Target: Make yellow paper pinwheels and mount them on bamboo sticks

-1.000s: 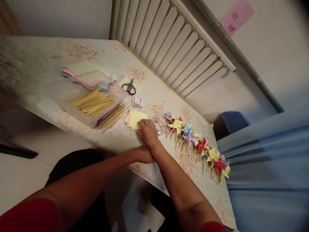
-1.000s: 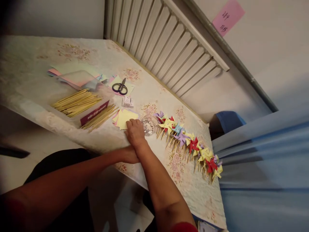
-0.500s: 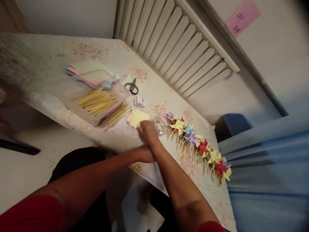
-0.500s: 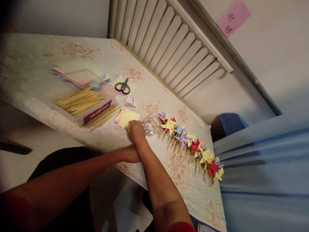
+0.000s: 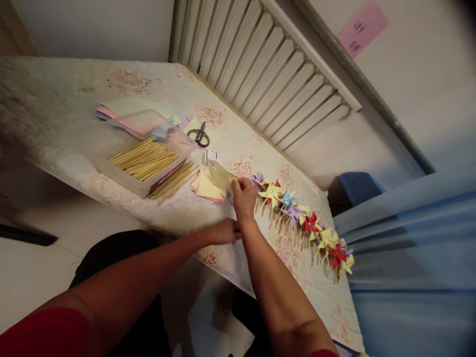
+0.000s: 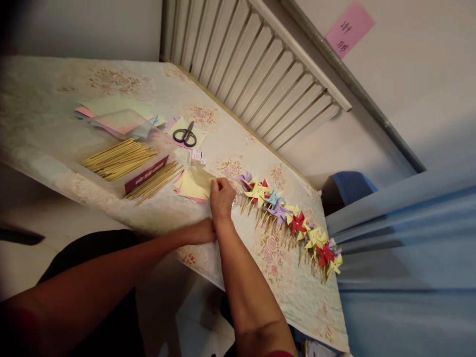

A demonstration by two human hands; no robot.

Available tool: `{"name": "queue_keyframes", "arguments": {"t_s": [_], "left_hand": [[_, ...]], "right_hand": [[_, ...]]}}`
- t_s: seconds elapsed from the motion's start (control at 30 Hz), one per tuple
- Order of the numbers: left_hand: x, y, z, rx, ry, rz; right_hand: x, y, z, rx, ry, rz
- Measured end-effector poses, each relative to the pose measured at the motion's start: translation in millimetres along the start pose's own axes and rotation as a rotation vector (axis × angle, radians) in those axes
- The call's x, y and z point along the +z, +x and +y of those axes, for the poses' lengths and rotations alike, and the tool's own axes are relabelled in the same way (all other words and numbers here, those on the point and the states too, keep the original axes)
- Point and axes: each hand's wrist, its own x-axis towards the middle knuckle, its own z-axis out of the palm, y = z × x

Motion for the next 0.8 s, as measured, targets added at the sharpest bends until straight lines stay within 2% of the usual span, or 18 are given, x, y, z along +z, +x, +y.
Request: {"name": "queue_keyframes", "arguments": {"t_s": [0.1,0.2,0.3,0.43,0.53,0.63,0.7,0.8], "left_hand": [[-5.9,-6.8,6.6,-0.033,-0.040,-0.027],[-6.2,-8.8,11.9,-0.114,-0.198,-0.008],[-5.4,-8.0,14.7,-0.153,-0.314,-0.042],[-6.4,-6.6,18.0,-0.212,-0.512,-0.079],[-7.5,-5.6,20.7,-0.257,-0.567,-0.085],[-7.9,-3.1,20.4,-0.302,-0.570,-0.067],[-8.0,-0.1,17.3,-0.304,-0.535,-0.019],[-9.0,5.6,11.2,-0.261,-0.349,0.154]], "right_hand": [[-17.9,-2.7,1.6,0.185,0.237,0.056],[-36.1,-13.0,6.5,0.368,0.486,0.097],[-52.6,-28.0,10.9,0.458,0.636,0.122],[-72.0,-50.3,19.8,0.525,0.690,0.131],[-88.1,-66.5,31.1,0.548,0.653,0.163],[-108.2,-81.3,41.1,0.504,0.500,0.264],[-122.1,-91.5,44.7,0.413,0.313,0.336],[-136.4,-111.6,49.6,0.181,-0.051,0.376]]}}
